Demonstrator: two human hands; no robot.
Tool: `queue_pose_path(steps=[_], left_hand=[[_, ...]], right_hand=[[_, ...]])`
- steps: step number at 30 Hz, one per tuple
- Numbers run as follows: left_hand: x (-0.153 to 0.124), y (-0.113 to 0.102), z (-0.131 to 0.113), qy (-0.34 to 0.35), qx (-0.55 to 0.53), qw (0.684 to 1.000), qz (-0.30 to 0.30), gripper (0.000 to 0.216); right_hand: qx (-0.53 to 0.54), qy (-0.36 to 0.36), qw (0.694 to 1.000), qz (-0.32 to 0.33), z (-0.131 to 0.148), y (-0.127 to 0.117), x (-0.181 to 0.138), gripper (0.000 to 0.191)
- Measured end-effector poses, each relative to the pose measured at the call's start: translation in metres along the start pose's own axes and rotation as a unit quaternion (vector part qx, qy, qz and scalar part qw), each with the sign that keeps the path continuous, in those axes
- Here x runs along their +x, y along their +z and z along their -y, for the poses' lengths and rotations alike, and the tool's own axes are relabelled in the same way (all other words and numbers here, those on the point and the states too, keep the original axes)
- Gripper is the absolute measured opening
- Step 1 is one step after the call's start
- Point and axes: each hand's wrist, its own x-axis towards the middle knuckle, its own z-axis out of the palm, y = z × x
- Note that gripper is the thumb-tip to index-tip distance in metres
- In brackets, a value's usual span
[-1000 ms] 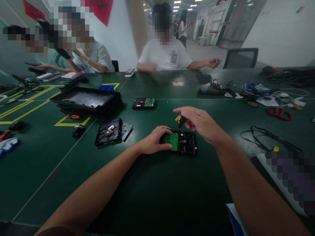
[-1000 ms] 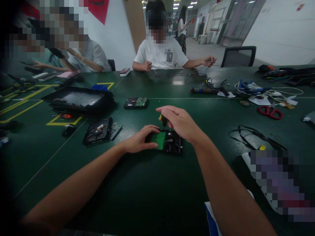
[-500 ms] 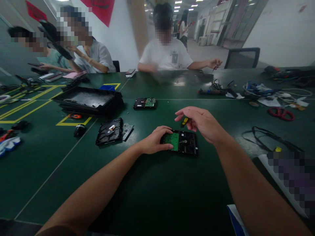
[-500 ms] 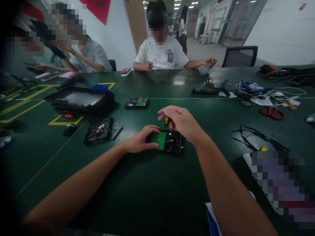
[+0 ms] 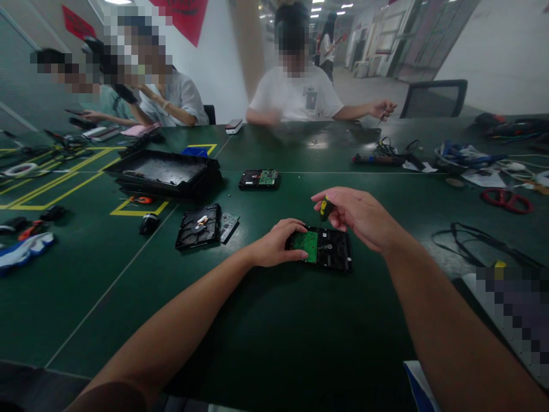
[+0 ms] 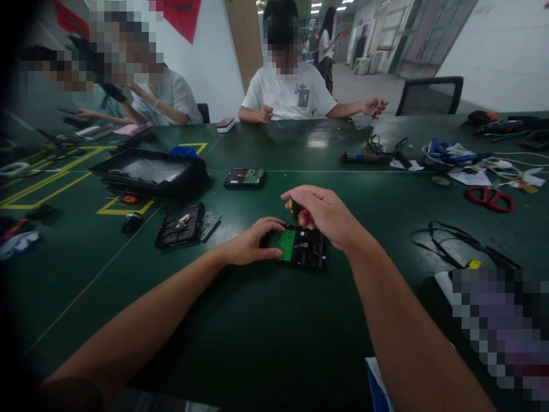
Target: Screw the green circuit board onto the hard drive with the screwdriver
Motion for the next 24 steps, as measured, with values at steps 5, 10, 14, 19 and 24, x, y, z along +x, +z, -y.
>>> queue_pose_path(steps=[5, 10, 14, 19, 24], left_hand=[[0.0004, -0.0002, -0.0005, 0.000, 0.005, 1.000, -0.003, 0.061], [0.0002, -0.0003, -0.0006, -0.001, 0.006, 1.000, 0.000, 0.061], [0.0002, -0.0002, 0.0005, 0.004, 0.006, 1.000, -0.001, 0.060], [0.0009, -0.0008, -0.0018, -0.006, 0.002, 1.000, 0.001, 0.060], [0.0006, -0.0011, -0.0036, -0.005, -0.002, 1.000, 0.000, 0.059]], right_hand=[[-0.045, -0.033, 0.998, -0.037, -0.0027, 0.0022, 0.0003, 0.027], [-0.041, -0.026, 0.997, -0.051, -0.0015, 0.0011, 0.0001, 0.021], [-0.001, -0.002, 1.000, -0.027, 0.0012, 0.0028, -0.0003, 0.021], [0.029, 0.001, 0.999, -0.016, 0.0002, 0.0069, 0.0004, 0.032], [0.002, -0.012, 1.000, -0.021, -0.0008, 0.0052, 0.0009, 0.026]])
